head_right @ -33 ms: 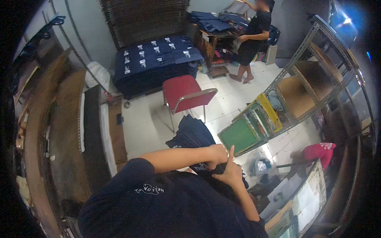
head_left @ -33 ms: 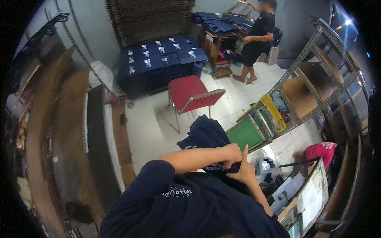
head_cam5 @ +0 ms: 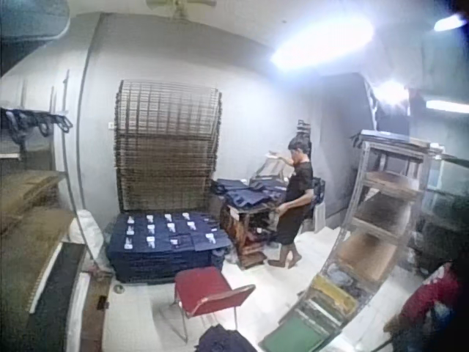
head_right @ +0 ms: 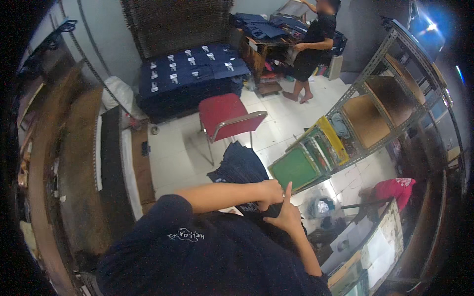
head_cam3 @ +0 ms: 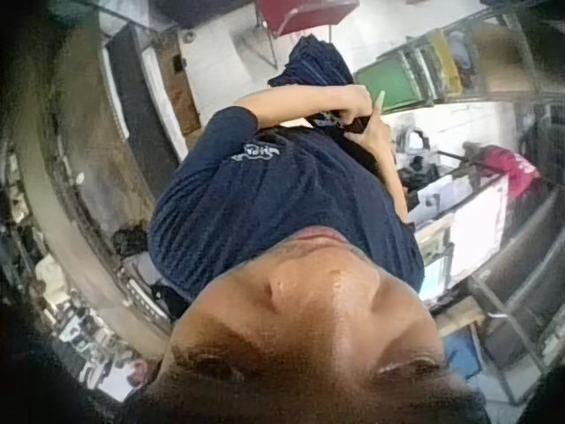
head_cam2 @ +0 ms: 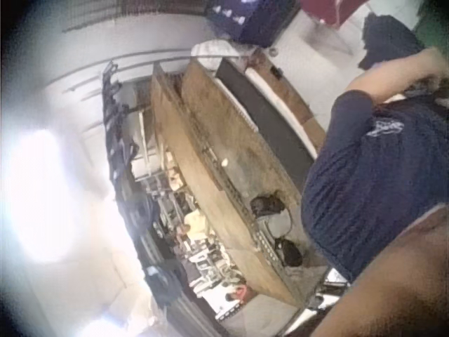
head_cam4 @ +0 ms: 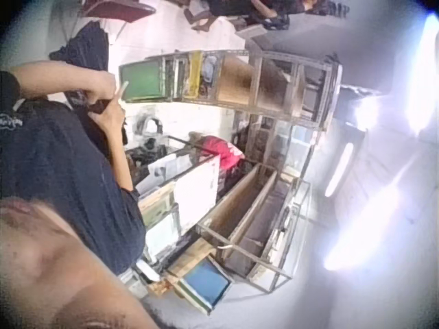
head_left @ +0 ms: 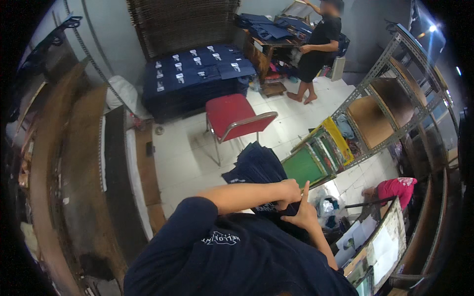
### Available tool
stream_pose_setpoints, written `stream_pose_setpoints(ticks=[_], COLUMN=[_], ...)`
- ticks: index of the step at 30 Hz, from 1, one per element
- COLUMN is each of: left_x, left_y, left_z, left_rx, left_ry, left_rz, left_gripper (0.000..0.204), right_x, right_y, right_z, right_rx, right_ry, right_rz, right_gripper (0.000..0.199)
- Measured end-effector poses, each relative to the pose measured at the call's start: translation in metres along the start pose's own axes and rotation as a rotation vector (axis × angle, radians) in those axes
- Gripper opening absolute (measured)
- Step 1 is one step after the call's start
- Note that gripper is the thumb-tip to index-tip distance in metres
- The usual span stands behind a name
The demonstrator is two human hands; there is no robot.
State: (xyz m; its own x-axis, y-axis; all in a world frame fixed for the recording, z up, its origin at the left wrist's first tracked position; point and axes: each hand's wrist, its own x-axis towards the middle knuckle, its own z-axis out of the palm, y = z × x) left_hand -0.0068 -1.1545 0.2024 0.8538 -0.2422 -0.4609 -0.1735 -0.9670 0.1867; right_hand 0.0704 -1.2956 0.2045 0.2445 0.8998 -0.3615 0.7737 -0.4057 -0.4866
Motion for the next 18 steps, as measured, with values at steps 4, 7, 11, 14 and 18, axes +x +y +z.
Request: stream_pose_setpoints(ticks=[4, 7, 11, 14, 18], left_x=[0.044, 0.061, 0.088, 0.081, 0.068], left_y=[-0.064, -0.135, -0.219, -0.264, -0.298], left_z=[-0.026, -0.066, -0.135, -0.219, -0.311], left_rx=[0.174, 0.317, 0.586, 0.855, 1.162], left_ry=[0.131, 0.218, 0.281, 0.258, 0.258], left_rz=[0.228, 0.424, 0.659, 0.81, 0.881], left_gripper=[0.058, 0.062, 0.063, 0.056, 0.039], right_x=[0.05, 0.091, 0.136, 0.174, 0.253], right_y=[0.08, 0.129, 0.189, 0.21, 0.22], right_z=[-0.042, -0.107, -0.145, -0.183, -0.247], right_rx=[0.61, 0.897, 0.938, 1.017, 0.981], right_ry=[-0.021, -0.067, 0.215, 0.419, 0.578], right_rz=[-0.258, 0.044, 0.357, 0.345, 0.127], right_gripper=[0.133, 0.117, 0.102, 0.103, 0.106])
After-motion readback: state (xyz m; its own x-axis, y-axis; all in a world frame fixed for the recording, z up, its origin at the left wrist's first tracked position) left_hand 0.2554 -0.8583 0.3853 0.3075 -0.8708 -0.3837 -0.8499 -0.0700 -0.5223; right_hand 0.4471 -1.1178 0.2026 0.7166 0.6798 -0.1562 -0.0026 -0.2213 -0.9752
